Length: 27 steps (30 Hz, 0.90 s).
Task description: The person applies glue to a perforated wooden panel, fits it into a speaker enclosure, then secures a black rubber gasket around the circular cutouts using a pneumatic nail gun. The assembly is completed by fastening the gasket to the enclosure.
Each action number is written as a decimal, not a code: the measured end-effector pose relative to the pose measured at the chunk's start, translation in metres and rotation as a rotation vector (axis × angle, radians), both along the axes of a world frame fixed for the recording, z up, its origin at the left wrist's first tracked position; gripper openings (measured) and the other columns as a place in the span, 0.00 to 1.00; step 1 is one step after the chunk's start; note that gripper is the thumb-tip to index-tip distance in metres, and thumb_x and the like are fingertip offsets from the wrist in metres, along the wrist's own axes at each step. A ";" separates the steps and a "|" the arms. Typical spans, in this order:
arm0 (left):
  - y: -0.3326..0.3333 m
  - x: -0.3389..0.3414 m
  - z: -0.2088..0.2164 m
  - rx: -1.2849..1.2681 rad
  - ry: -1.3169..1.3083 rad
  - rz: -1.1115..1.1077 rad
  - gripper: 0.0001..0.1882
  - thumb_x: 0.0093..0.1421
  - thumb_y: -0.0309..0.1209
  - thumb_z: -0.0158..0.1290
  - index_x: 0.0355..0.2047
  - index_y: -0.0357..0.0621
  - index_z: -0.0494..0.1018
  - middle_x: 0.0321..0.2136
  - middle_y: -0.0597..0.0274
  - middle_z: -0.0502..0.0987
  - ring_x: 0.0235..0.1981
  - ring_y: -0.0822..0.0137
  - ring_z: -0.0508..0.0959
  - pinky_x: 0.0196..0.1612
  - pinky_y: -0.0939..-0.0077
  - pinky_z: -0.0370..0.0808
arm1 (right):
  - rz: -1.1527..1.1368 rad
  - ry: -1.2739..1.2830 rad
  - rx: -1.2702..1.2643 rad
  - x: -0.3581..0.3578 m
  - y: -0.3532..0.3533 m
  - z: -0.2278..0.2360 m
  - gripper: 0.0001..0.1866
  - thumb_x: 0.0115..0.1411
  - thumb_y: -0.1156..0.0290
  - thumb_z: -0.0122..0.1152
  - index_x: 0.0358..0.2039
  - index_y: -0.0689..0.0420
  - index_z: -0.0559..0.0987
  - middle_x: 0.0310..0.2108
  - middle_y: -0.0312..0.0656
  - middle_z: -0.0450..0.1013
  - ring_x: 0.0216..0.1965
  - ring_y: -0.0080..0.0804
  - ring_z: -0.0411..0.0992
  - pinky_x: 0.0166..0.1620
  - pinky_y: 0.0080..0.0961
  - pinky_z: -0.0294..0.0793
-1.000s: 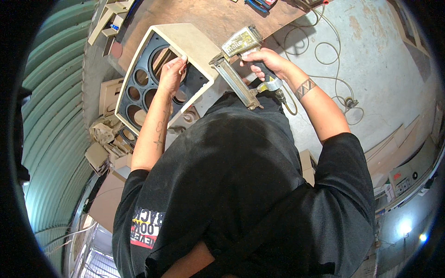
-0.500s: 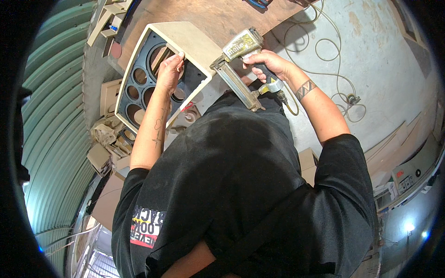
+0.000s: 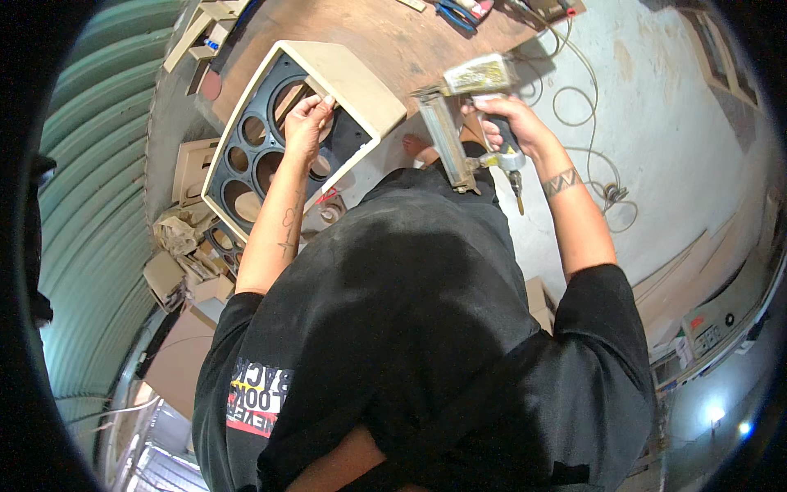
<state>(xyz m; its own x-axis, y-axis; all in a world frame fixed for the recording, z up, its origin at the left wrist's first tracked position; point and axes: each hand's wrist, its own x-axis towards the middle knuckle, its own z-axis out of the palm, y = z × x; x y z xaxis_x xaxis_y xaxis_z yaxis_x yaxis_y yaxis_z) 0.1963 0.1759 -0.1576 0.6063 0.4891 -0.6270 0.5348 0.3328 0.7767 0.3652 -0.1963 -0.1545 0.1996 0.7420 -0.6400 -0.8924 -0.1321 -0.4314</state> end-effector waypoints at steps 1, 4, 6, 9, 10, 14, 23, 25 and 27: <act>-0.002 -0.001 0.001 0.017 -0.058 -0.017 0.13 0.61 0.32 0.68 0.40 0.36 0.82 0.29 0.67 0.82 0.24 0.81 0.74 0.28 0.86 0.68 | -0.024 -0.028 -0.103 0.003 -0.011 0.010 0.19 0.69 0.60 0.59 0.50 0.63 0.80 0.16 0.29 0.65 0.15 0.19 0.63 0.20 0.20 0.66; 0.000 -0.006 0.011 0.187 -0.065 -0.092 0.14 0.61 0.34 0.67 0.39 0.34 0.83 0.29 0.65 0.83 0.26 0.77 0.77 0.31 0.81 0.73 | -0.082 -0.167 -0.188 0.009 -0.027 0.036 0.18 0.68 0.59 0.59 0.49 0.60 0.81 0.17 0.28 0.66 0.15 0.19 0.64 0.21 0.20 0.67; -0.001 -0.015 0.019 0.461 -0.026 -0.163 0.15 0.61 0.35 0.66 0.39 0.33 0.84 0.28 0.64 0.84 0.27 0.75 0.79 0.33 0.77 0.75 | -0.106 -0.265 -0.333 0.008 -0.036 0.054 0.17 0.66 0.58 0.61 0.45 0.59 0.81 0.16 0.29 0.66 0.15 0.20 0.65 0.21 0.22 0.68; 0.000 -0.044 0.042 0.539 0.021 -0.317 0.17 0.60 0.37 0.64 0.42 0.34 0.83 0.27 0.60 0.85 0.29 0.75 0.80 0.35 0.74 0.77 | -0.139 -0.433 -0.526 -0.005 -0.048 0.078 0.16 0.64 0.57 0.64 0.41 0.58 0.81 0.15 0.30 0.67 0.15 0.22 0.66 0.21 0.23 0.68; 0.001 -0.061 0.048 0.525 -0.001 -0.378 0.18 0.61 0.40 0.62 0.43 0.37 0.83 0.29 0.54 0.85 0.29 0.70 0.83 0.35 0.72 0.77 | -0.139 -0.492 -0.541 -0.011 -0.049 0.079 0.14 0.63 0.57 0.65 0.37 0.57 0.81 0.15 0.31 0.67 0.14 0.22 0.66 0.20 0.24 0.68; -0.002 -0.132 0.072 0.910 0.116 -0.562 0.16 0.65 0.40 0.56 0.44 0.39 0.81 0.34 0.50 0.84 0.35 0.54 0.84 0.41 0.62 0.79 | -0.130 -0.676 -0.771 -0.043 -0.057 0.079 0.14 0.60 0.59 0.67 0.28 0.54 0.77 0.14 0.33 0.68 0.13 0.23 0.66 0.18 0.25 0.66; 0.051 -0.320 0.036 0.770 0.195 0.466 0.12 0.74 0.35 0.47 0.43 0.37 0.71 0.30 0.55 0.83 0.32 0.65 0.85 0.38 0.68 0.80 | 0.134 -0.931 -0.997 -0.090 -0.066 0.024 0.06 0.57 0.73 0.61 0.35 0.60 0.78 0.19 0.36 0.71 0.14 0.24 0.67 0.18 0.26 0.65; 0.043 -0.344 0.035 0.716 0.212 0.526 0.13 0.75 0.34 0.45 0.46 0.33 0.70 0.31 0.54 0.82 0.30 0.69 0.82 0.39 0.73 0.79 | 0.252 -0.912 -0.879 -0.079 -0.060 0.009 0.10 0.56 0.76 0.57 0.39 0.62 0.77 0.18 0.36 0.71 0.14 0.25 0.67 0.18 0.26 0.65; 0.022 -0.354 0.035 0.695 0.211 0.551 0.13 0.75 0.33 0.45 0.49 0.33 0.69 0.33 0.55 0.82 0.30 0.70 0.81 0.39 0.74 0.78 | 0.528 -1.020 -0.869 -0.058 -0.040 -0.009 0.29 0.54 0.72 0.60 0.59 0.64 0.75 0.32 0.49 0.81 0.29 0.37 0.80 0.35 0.35 0.79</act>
